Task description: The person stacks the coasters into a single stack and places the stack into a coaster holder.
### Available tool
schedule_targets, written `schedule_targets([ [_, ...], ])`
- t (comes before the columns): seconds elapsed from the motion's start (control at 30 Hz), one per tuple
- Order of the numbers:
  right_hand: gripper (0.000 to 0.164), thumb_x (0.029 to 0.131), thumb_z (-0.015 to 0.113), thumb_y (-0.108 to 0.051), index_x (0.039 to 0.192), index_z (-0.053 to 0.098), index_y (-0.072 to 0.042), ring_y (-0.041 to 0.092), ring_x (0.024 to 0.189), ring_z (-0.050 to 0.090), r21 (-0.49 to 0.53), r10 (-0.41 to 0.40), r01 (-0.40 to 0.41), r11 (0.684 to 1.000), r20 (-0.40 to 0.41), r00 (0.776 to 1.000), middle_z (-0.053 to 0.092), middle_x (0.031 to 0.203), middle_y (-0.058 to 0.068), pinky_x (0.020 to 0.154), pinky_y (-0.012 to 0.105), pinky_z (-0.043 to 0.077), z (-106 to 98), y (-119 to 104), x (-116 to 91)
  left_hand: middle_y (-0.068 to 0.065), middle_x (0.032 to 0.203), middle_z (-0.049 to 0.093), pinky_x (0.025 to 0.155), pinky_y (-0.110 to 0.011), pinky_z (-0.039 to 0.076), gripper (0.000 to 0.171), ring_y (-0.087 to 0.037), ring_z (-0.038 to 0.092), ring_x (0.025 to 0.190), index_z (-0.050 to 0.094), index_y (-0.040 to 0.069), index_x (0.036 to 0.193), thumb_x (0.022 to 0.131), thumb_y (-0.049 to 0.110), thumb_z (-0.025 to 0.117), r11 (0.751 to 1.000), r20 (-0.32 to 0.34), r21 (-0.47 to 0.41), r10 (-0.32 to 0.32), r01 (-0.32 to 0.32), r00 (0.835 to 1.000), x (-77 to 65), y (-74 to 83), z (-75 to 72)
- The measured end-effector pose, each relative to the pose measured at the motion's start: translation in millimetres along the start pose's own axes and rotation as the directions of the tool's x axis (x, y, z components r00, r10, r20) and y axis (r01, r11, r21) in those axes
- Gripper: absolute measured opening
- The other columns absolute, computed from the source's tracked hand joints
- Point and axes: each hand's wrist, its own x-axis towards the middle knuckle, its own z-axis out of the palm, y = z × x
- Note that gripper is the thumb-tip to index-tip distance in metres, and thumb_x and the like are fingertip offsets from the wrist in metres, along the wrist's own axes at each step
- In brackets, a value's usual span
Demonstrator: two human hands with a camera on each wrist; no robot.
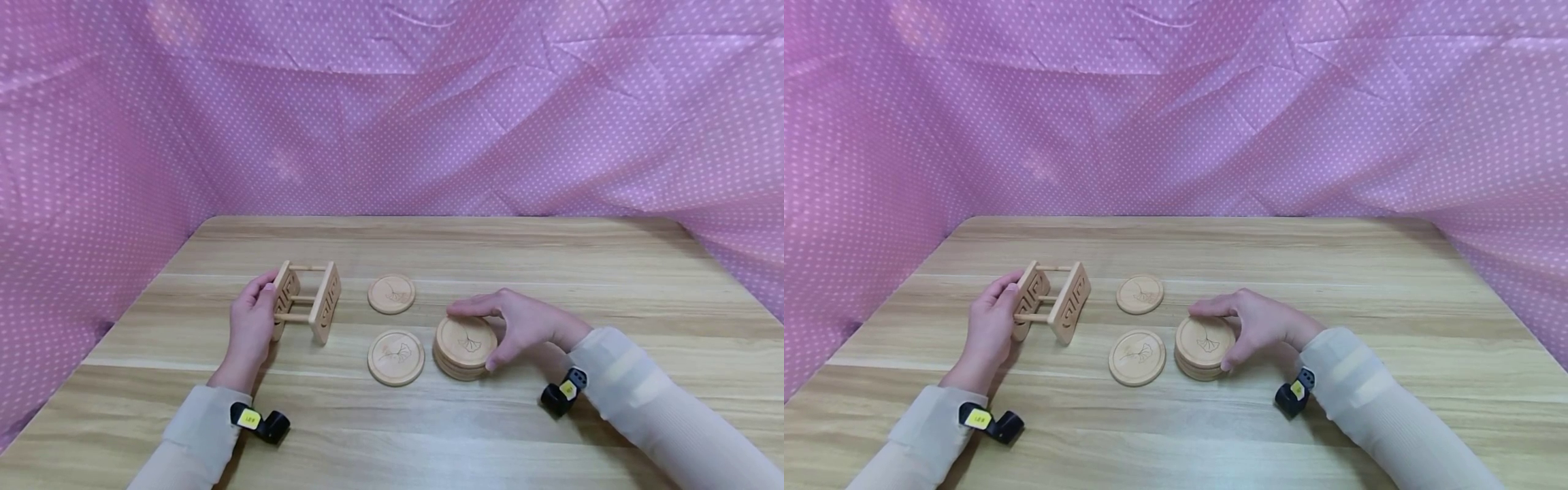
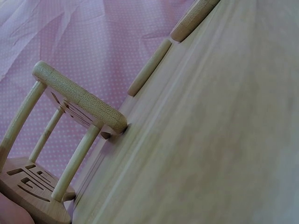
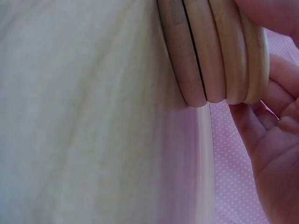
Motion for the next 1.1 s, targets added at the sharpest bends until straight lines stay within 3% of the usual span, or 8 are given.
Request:
schedule_targets([
  [0.37, 0.092, 0.057, 0.084, -0.031, 0.135, 0.045, -0.003, 0.033, 0.129, 0.039, -0.021, -0.014, 0.014, 1.0, 0.014, 1.0, 0.045, 0.14, 0.014, 0.108, 0.048, 0.028, 0.7, -2.0, -0.6, -0.011, 0.136, 0.048, 0.107, -0.036, 0.034, 0.037, -0.021, 0.042, 0.124, 0.05, 0.006, 0.131, 0.1, 0.021, 0.037, 1.0, -0.001, -0.005, 0.004, -0.004, 1.0, -0.8, -1.1, 0.0],
  [0.6, 0.096, 0.058, 0.084, -0.033, 0.14, 0.04, -0.007, 0.031, 0.133, 0.033, 0.001, -0.027, 0.027, 1.0, -0.056, 0.998, 0.04, 0.144, 0.009, 0.108, 0.053, 0.024, 1.5, -4.5, -1.6, -0.011, 0.137, 0.047, 0.107, -0.037, 0.034, 0.037, -0.021, 0.041, 0.125, 0.049, 0.006, 0.132, 0.1, 0.021, 0.037, 1.0, 0.001, -0.001, 0.004, -0.004, 1.0, -2.1, -1.0, -0.2],
  [0.9, 0.085, 0.067, 0.08, -0.032, 0.138, 0.042, -0.005, 0.029, 0.13, 0.038, -0.065, -0.026, 0.017, 0.998, -0.138, 0.99, 0.044, 0.141, 0.011, 0.108, 0.046, 0.03, 7.8, -25.9, 6.0, -0.011, 0.139, 0.046, 0.108, -0.037, 0.033, 0.038, -0.021, 0.04, 0.126, 0.048, 0.006, 0.133, 0.1, 0.021, 0.036, 1.0, 0.001, 0.002, 0.002, -0.002, 1.0, -2.3, -1.2, -0.9],
  [1.1, 0.082, 0.069, 0.079, -0.028, 0.138, 0.041, -0.004, 0.03, 0.13, 0.039, -0.014, -0.055, 0.054, 0.998, -0.126, 0.991, 0.043, 0.141, 0.012, 0.107, 0.049, 0.031, 15.7, -42.5, 10.6, -0.011, 0.138, 0.047, 0.108, -0.036, 0.033, 0.037, -0.021, 0.041, 0.126, 0.049, 0.006, 0.132, 0.1, 0.021, 0.037, 1.0, -0.002, 0.001, 0.002, -0.002, 1.0, -1.2, -1.9, -0.7],
])
